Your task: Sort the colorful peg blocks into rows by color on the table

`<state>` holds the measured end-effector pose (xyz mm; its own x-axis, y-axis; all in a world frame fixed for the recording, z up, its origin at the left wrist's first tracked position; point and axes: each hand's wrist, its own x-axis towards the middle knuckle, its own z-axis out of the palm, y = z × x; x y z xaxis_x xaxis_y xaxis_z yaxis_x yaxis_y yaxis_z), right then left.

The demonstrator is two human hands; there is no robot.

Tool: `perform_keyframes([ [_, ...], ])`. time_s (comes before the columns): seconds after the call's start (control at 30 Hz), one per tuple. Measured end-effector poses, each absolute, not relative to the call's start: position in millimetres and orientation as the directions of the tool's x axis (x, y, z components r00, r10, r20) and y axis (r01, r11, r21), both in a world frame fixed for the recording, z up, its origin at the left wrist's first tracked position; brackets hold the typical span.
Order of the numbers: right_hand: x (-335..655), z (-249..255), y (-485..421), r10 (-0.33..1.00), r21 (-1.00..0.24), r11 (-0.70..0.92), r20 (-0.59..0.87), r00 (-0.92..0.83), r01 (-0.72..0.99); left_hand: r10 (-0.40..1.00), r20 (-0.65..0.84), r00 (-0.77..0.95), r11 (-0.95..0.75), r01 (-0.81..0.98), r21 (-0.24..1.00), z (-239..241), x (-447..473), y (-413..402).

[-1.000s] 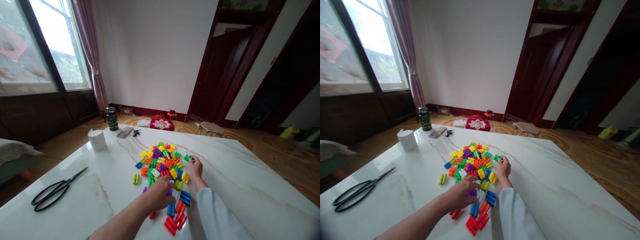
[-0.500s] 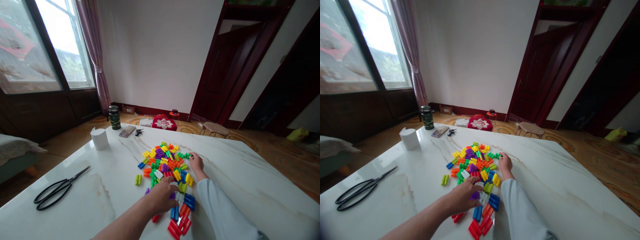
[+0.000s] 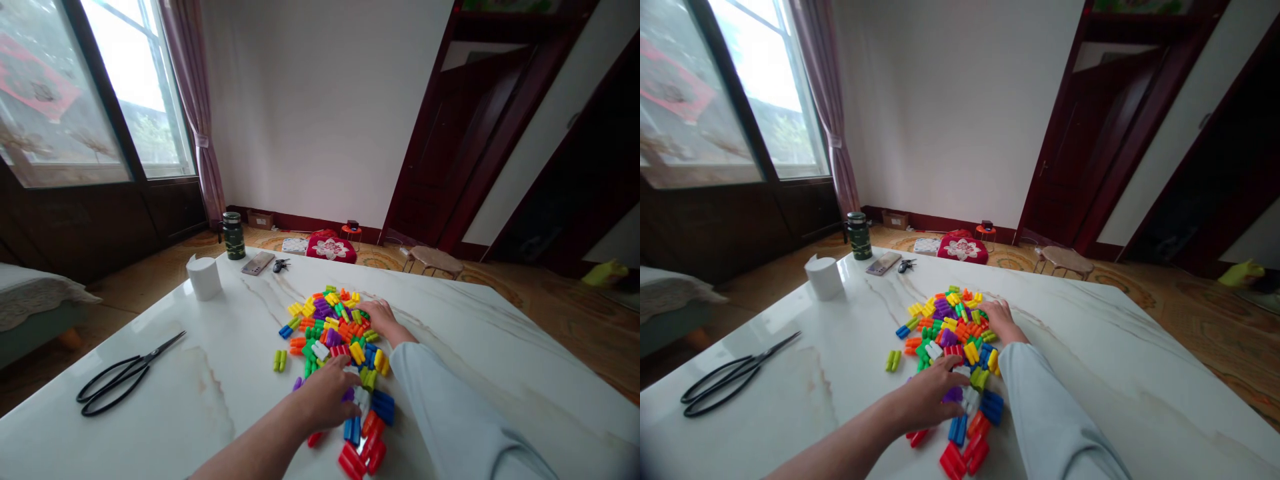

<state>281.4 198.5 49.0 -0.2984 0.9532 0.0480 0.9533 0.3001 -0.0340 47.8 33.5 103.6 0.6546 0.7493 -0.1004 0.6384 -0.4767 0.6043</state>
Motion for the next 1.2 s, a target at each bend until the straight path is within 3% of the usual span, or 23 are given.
perform_keyframes([
  [0.23, 273.2, 58.9, 208.6, 0.953, -0.008, 0.295, 0.069, -0.293, 0.956, 0.751, -0.117, 0.649, -0.457, 0.64, 0.617, 105.3, 47.4, 33.5],
  [0.47, 270.9, 75.5, 190.7, 0.944, -0.106, 0.283, 0.208, -0.257, 0.953, 0.755, -0.092, 0.65, -0.473, 0.635, 0.611, 105.4, 48.0, 33.8],
  [0.53, 267.7, 78.8, 179.9, 0.939, -0.189, 0.265, 0.272, -0.209, 0.945, 0.767, -0.066, 0.638, -0.472, 0.631, 0.615, 104.4, 48.2, 34.9],
  [0.6, 262.1, 81.1, 163.6, 0.928, -0.408, 0.275, 0.35, -0.129, 0.871, 0.796, -0.016, 0.605, -0.461, 0.623, 0.632, 103.1, 48.3, 37.3],
  [0.67, 253.5, 83.4, 140.5, 0.921, -0.663, 0.324, 0.385, -0.064, 0.675, 0.847, 0.047, 0.53, -0.427, 0.623, 0.655, 101.8, 48.2, 40.7],
  [0.73, 242.3, 87.1, 111.1, 0.926, -0.798, 0.362, 0.369, -0.084, 0.481, 0.899, 0.102, 0.425, -0.372, 0.623, 0.688, 100.6, 47.7, 44.3],
  [0.83, 225.4, 97.1, 64.6, 0.921, -0.828, 0.388, 0.343, -0.183, 0.405, 0.921, 0.162, 0.355, -0.349, 0.566, 0.747, 100.0, 46.4, 47.7],
  [0.97, 212.5, 109.5, 24.1, 0.904, -0.767, 0.426, 0.341, -0.258, 0.479, 0.919, 0.121, 0.375, -0.3, 0.466, 0.832, 101.8, 44.0, 47.0],
  [1.07, 209.1, 107.7, 15.0, 0.935, -0.829, 0.355, 0.304, -0.184, 0.432, 0.922, 0.053, 0.383, -0.19, 0.328, 0.925, 102.6, 41.8, 45.5],
  [1.2, 204.4, 98.1, 14.1, 0.984, -0.973, 0.176, 0.178, 0.0, 0.146, 0.945, 0.029, 0.326, -0.089, 0.171, 0.981, 99.5, 40.8, 46.2],
])
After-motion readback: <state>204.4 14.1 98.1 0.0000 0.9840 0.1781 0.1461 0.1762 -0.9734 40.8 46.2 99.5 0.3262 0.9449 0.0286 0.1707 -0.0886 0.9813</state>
